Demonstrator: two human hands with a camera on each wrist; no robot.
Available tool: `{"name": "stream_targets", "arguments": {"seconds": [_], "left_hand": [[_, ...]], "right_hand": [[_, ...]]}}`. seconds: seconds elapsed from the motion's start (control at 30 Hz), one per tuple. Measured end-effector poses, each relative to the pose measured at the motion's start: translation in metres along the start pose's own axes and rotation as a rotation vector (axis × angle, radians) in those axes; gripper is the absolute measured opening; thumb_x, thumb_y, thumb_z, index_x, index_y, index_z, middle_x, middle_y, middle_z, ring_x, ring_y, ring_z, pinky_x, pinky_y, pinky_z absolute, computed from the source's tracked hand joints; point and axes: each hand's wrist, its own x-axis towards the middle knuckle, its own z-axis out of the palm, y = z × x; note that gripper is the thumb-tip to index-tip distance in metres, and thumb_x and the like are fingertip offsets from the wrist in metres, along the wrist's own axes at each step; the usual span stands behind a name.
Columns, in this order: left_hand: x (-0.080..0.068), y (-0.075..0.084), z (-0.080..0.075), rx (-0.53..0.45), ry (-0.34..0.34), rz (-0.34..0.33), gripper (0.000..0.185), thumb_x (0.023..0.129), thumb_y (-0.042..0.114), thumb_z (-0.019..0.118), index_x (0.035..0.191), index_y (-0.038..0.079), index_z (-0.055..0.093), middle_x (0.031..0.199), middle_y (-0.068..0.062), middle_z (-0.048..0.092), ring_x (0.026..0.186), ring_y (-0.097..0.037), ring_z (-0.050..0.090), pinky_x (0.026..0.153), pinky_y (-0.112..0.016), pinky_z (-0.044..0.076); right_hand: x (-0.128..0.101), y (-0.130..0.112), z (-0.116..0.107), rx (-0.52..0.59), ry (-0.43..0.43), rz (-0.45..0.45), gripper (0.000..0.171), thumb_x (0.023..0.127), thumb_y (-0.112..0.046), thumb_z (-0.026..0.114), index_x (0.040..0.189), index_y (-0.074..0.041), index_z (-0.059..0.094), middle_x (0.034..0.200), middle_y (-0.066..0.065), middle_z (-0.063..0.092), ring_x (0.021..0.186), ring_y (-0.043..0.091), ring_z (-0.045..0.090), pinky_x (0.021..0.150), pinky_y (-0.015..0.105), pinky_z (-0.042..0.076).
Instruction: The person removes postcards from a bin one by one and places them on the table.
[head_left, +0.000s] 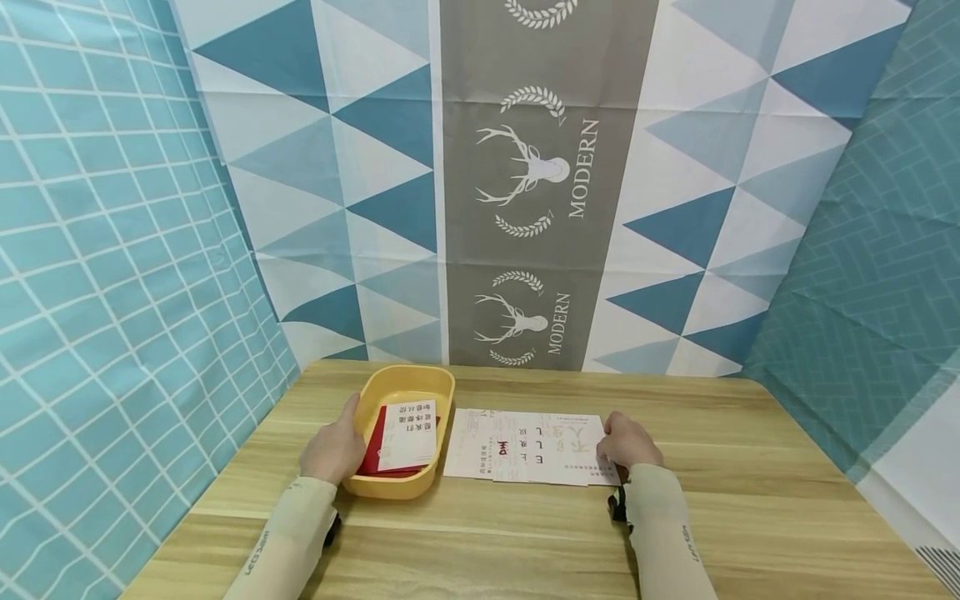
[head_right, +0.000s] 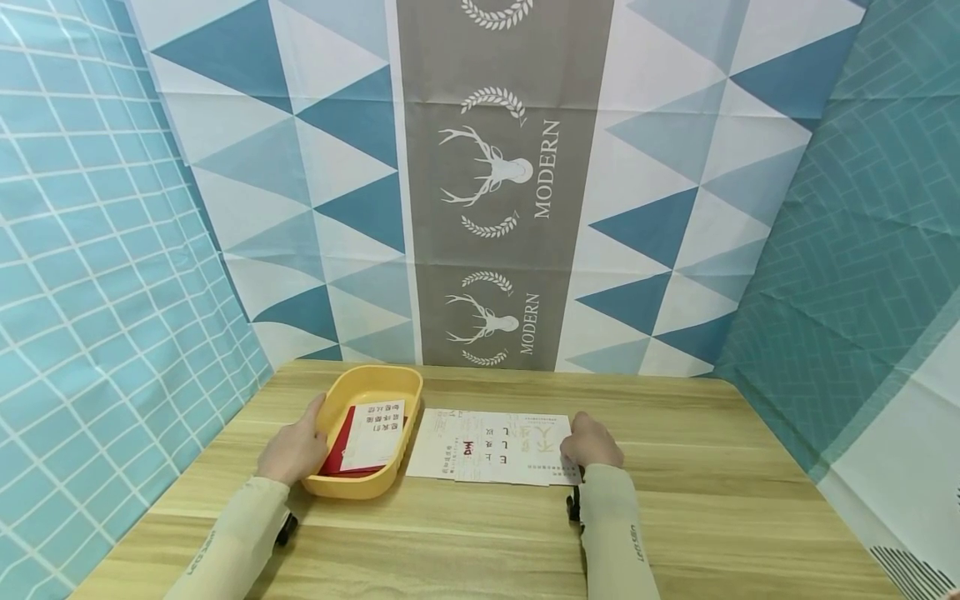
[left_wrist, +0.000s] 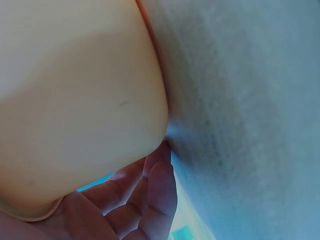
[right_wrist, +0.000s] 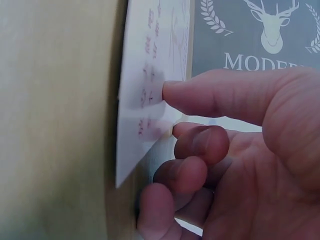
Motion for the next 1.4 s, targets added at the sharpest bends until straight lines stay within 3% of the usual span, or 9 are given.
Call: {"name": "stream_targets", "arguments": {"seconds": [0.27, 0.63, 0.97, 1.2, 1.4], "left_hand": [[0.001, -0.001, 0.000, -0.006, -0.001, -0.006, 0.067, 0.101, 0.015, 0.044, 0.162, 0.014, 0.017, 0.124, -0.036, 0.062, 0.090, -0.041, 0.067, 0.071, -0.055, 0.055], [0.000, -0.001, 0.000, -0.011, -0.003, -0.010, 0.067, 0.101, 0.017, 0.045, 0.162, 0.014, 0.018, 0.122, -0.036, 0.063, 0.086, -0.039, 0.066, 0.068, -0.053, 0.054], [0.002, -0.001, 0.001, -0.020, -0.004, -0.018, 0.068, 0.101, 0.018, 0.047, 0.162, 0.014, 0.017, 0.127, -0.036, 0.061, 0.087, -0.039, 0.065, 0.074, -0.056, 0.056], [-0.001, 0.000, 0.000, -0.031, -0.002, -0.015, 0.068, 0.101, 0.017, 0.046, 0.162, 0.014, 0.018, 0.127, -0.036, 0.061, 0.088, -0.040, 0.066, 0.072, -0.056, 0.055], [-0.002, 0.001, 0.000, -0.029, -0.010, -0.018, 0.068, 0.101, 0.017, 0.046, 0.162, 0.014, 0.018, 0.127, -0.036, 0.061, 0.089, -0.040, 0.066, 0.070, -0.055, 0.055]], "right_hand": [[0.002, 0.000, 0.002, 0.059, -0.021, 0.002, 0.036, 0.083, 0.001, 0.065, 0.118, 0.004, 0.053, 0.104, 0.021, 0.059, 0.080, 0.029, 0.055, 0.061, 0.034, 0.043], [0.001, 0.004, 0.003, 0.110, -0.036, -0.014, 0.041, 0.085, 0.001, 0.062, 0.125, 0.006, 0.052, 0.108, 0.024, 0.059, 0.067, 0.025, 0.050, 0.053, 0.032, 0.041], [-0.007, -0.002, -0.007, 0.121, -0.044, -0.005, 0.034, 0.094, -0.011, 0.059, 0.124, 0.004, 0.054, 0.077, 0.012, 0.051, 0.053, 0.017, 0.039, 0.050, 0.031, 0.040], [-0.021, -0.047, -0.017, 0.069, 0.009, -0.197, 0.039, 0.097, -0.011, 0.056, 0.134, 0.000, 0.058, 0.111, 0.020, 0.064, 0.074, 0.023, 0.057, 0.059, 0.033, 0.049], [-0.053, -0.118, 0.006, 0.011, -0.012, -0.479, 0.035, 0.094, -0.007, 0.059, 0.129, -0.009, 0.064, 0.114, 0.012, 0.070, 0.083, 0.018, 0.062, 0.072, 0.036, 0.053]]}}
